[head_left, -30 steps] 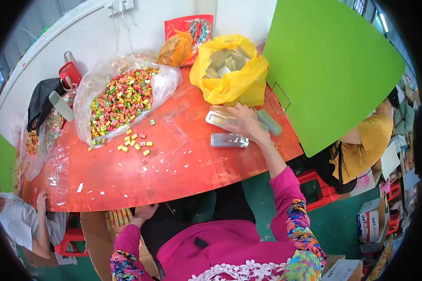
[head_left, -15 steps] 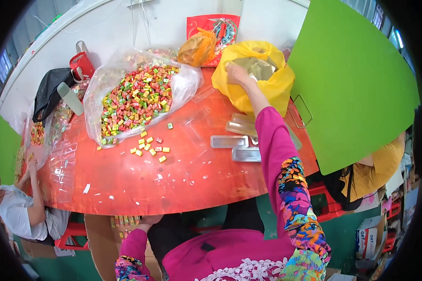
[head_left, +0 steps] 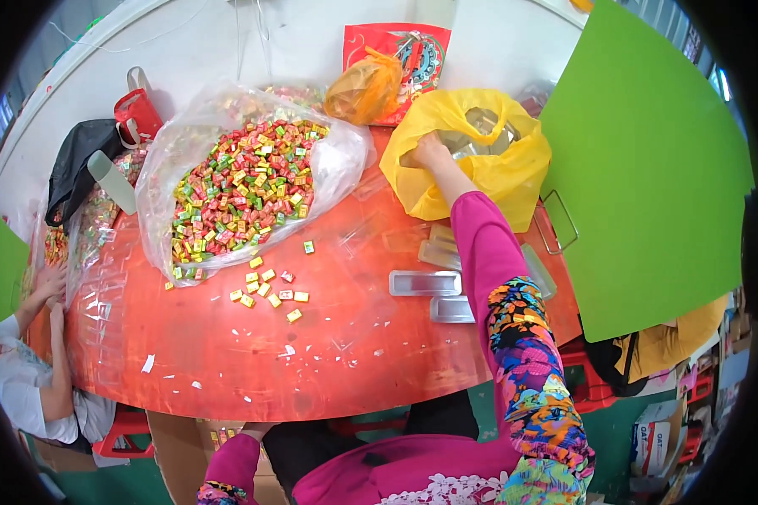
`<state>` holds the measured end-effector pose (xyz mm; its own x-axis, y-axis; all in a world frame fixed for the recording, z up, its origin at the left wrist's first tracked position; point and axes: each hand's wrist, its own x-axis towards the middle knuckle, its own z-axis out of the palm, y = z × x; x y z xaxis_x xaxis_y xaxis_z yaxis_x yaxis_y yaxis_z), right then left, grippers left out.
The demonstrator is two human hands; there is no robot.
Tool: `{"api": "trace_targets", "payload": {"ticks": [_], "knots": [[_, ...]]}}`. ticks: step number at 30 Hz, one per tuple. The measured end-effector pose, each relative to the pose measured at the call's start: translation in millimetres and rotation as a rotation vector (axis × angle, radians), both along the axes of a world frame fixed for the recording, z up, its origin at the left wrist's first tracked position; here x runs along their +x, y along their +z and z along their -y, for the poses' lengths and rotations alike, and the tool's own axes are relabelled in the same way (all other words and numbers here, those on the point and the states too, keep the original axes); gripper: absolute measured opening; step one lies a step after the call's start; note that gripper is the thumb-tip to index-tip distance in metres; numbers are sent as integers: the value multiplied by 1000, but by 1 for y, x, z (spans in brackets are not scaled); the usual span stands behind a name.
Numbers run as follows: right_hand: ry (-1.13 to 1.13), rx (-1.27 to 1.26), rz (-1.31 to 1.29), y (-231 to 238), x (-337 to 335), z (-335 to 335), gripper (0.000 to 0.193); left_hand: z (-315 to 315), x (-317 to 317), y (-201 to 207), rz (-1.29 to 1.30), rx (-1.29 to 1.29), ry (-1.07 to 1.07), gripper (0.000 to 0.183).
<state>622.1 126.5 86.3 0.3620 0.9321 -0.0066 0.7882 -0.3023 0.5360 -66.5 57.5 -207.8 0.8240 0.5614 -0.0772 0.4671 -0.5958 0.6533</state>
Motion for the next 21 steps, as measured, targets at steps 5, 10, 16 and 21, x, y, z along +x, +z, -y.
{"api": "trace_targets", "payload": {"ticks": [5,10,16,21], "knots": [[324,613,333,-11,24,15,19,-3,2,-2,-48,38,-29,50],[191,448,202,62,21,32,14,-3,1,-3,-93,78,-57,54],[368,625,-244,95,14,81,29,0,0,-3,-154,133,-20,60],[269,817,-760,136,-63,158,45,2,64,68,88,142,-86,37]]}}
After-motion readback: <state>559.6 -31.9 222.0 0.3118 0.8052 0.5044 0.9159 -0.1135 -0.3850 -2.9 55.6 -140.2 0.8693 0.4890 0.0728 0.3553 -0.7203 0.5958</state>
